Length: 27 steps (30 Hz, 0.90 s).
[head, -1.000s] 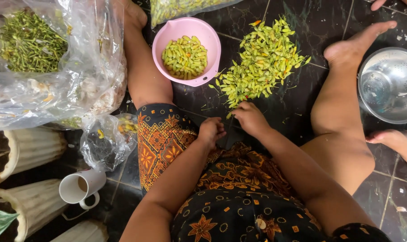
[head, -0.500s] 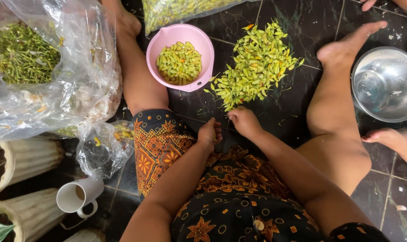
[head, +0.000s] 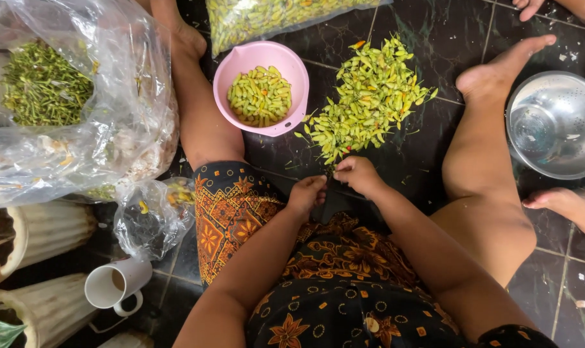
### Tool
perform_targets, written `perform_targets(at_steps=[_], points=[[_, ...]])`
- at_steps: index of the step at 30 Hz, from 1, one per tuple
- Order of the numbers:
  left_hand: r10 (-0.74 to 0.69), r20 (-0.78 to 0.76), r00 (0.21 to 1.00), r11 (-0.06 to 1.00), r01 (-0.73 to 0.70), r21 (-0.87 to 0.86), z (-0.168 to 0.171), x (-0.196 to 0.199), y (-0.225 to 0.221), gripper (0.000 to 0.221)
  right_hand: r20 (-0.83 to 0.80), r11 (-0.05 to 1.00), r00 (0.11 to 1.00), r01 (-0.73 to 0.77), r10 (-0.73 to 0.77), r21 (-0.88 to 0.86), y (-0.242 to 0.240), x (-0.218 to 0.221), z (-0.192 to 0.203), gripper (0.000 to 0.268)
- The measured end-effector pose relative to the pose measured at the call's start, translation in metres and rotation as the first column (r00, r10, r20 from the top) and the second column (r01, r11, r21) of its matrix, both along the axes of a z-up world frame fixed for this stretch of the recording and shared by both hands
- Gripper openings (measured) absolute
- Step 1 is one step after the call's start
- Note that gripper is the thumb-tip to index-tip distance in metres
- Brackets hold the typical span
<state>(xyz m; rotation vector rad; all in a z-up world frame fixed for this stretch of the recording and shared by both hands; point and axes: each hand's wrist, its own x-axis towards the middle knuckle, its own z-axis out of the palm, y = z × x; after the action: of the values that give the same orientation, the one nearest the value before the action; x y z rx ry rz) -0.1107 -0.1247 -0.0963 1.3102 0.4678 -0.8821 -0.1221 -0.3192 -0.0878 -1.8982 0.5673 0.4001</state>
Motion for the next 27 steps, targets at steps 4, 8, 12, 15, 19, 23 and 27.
perform_targets(at_steps=[4,8,12,15,19,23,27], points=[[0.021,0.015,1.000,0.998,-0.020,-0.061,-0.003,-0.004,-0.004,0.049,-0.018,0.988,1.000,-0.016,0.019,0.151,0.024,-0.012,0.021,0.025],[0.091,0.002,0.996,0.995,-0.090,-0.029,-0.021,-0.004,0.001,0.037,-0.018,0.991,0.997,-0.072,0.074,0.112,0.028,-0.017,0.005,0.027],[0.073,0.065,0.995,0.994,-0.077,0.073,0.003,0.000,0.008,0.031,-0.099,0.985,0.984,-0.140,0.150,0.103,0.034,-0.019,0.008,0.018],[-0.028,0.173,0.985,0.990,0.004,0.143,0.002,0.000,0.007,0.022,-0.118,0.979,0.988,-0.077,0.100,0.190,0.032,-0.018,0.007,0.015],[-0.243,0.522,0.818,0.942,0.072,0.326,0.021,-0.007,-0.004,0.010,-0.079,0.913,0.987,0.159,-0.139,0.375,0.019,-0.026,-0.008,0.023],[0.059,0.357,0.932,0.993,-0.092,0.077,0.014,0.003,-0.001,0.012,0.058,0.673,0.886,-0.305,0.459,-0.674,0.028,-0.011,0.030,0.023],[0.240,-0.104,0.965,0.946,-0.256,-0.200,0.027,0.012,0.006,0.018,0.211,0.471,0.716,-0.183,0.665,-0.863,0.013,0.002,-0.004,0.013]])
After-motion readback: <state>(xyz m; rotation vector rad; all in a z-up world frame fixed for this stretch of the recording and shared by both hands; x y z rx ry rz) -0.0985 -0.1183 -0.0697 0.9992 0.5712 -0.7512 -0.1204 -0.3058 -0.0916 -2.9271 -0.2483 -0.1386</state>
